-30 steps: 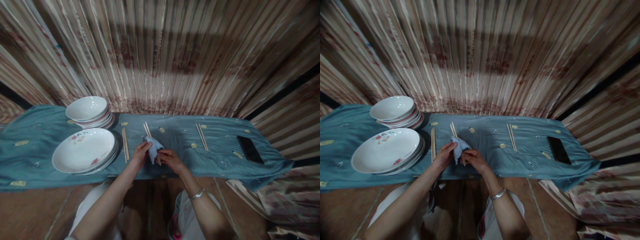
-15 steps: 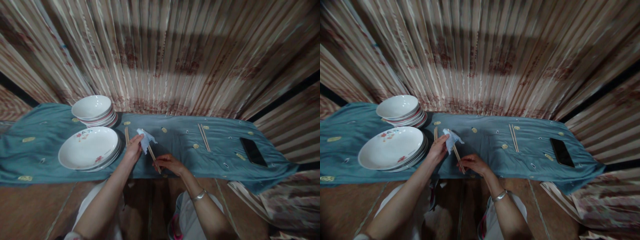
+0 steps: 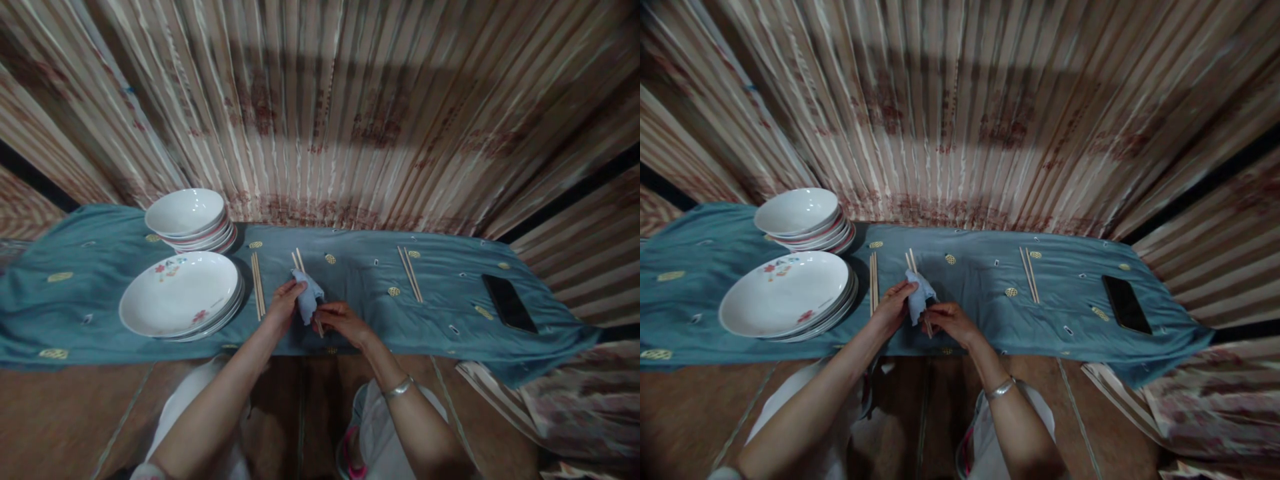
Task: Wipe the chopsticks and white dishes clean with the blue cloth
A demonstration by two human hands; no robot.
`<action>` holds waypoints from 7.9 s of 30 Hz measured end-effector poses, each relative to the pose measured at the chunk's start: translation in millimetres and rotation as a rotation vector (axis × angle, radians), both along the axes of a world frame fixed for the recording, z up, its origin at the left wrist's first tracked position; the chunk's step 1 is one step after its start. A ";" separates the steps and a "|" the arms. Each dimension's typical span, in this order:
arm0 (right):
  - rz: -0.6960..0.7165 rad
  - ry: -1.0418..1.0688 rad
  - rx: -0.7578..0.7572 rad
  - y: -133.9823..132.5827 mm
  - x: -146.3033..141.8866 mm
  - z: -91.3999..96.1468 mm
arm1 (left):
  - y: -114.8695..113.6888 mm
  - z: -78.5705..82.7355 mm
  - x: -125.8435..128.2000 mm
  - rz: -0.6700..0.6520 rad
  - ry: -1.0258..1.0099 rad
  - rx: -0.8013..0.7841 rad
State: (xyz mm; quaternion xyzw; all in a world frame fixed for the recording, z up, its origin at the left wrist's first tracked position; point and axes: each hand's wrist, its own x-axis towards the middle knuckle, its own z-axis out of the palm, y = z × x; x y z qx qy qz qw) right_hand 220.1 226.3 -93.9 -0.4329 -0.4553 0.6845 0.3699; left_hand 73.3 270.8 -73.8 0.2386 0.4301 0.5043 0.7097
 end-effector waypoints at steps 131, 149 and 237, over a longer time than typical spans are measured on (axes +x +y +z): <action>-0.045 -0.176 0.057 10.3 30.8 4.4 | -8.7 -9.1 -3.5 -0.087 0.040 0.004; -0.341 0.011 0.044 25.1 31.4 6.1 | -30.8 -12.1 9.3 -0.518 0.254 0.051; -0.473 0.031 0.040 30.9 28.1 7.0 | -43.5 -9.4 14.0 -0.564 0.133 -0.088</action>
